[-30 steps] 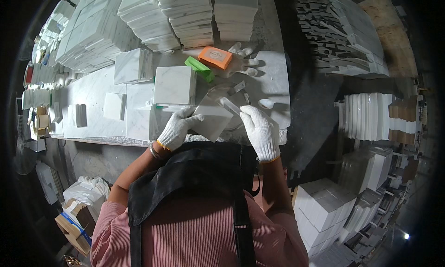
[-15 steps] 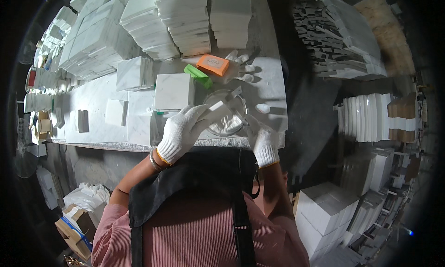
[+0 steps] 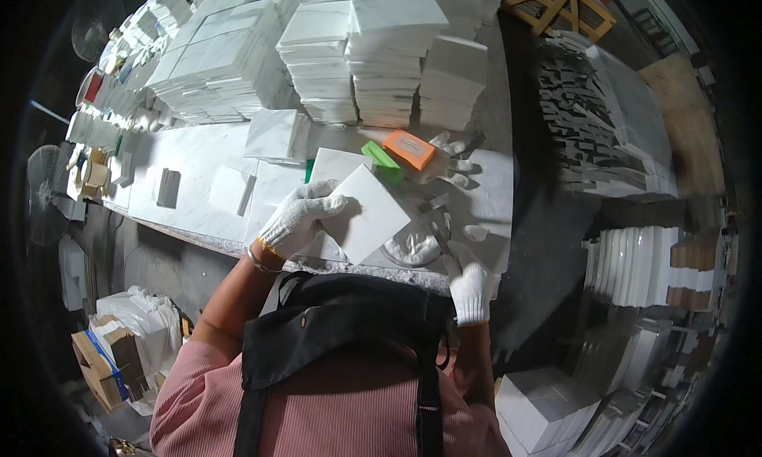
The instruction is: The person smooths the edges of white rectangular tiles using a handheld tool and then rubs the tile surfaces with green and orange blocks. The person handles tiles one at a time, turning them over and working on different edges and faces.
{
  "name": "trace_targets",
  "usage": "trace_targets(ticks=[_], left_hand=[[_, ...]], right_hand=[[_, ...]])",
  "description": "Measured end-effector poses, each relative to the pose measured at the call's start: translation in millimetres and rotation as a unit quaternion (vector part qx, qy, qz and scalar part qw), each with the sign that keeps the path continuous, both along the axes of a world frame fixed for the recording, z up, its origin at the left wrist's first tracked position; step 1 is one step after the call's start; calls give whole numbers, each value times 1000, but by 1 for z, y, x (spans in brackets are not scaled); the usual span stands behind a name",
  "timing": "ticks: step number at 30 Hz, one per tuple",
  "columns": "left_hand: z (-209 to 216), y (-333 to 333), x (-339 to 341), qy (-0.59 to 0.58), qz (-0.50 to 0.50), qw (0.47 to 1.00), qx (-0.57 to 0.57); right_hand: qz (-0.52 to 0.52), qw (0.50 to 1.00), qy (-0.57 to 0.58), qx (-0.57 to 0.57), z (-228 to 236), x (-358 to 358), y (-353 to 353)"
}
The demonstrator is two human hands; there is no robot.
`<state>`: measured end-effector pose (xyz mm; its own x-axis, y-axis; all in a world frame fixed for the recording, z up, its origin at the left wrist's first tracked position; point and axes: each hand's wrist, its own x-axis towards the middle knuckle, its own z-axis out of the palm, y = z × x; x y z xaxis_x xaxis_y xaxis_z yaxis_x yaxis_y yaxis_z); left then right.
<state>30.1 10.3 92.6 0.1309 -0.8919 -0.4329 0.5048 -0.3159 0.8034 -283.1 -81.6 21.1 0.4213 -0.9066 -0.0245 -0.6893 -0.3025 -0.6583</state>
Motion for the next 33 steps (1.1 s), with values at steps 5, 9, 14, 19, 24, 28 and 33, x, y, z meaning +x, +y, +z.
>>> trace_targets(ticks=[5, 9, 14, 19, 24, 28, 33], left_hand=[[-12, 2, 17, -136, -31, 990, -5], [0, -2, 34, -232, -68, 970, 3], [-15, -18, 58, -289, -120, 950, -14], [-25, -33, 69, -387, -138, 908, -74], [-14, -38, 56, -550, -113, 823, -87], [-14, -25, 51, -653, -99, 740, -126], [-22, -7, 47, -685, -184, 693, -127]], right_hand=[[13, 995, 86, -38, -18, -8, -1], [27, 993, 118, -10, -12, 2, 3], [62, 988, 143, 15, 13, 19, 6], [23, 989, 146, -18, 69, 39, -7], [105, 969, 47, -219, 84, 87, -64], [161, 955, 186, -164, 41, 138, -120], [213, 923, 291, -138, -16, 164, -157]])
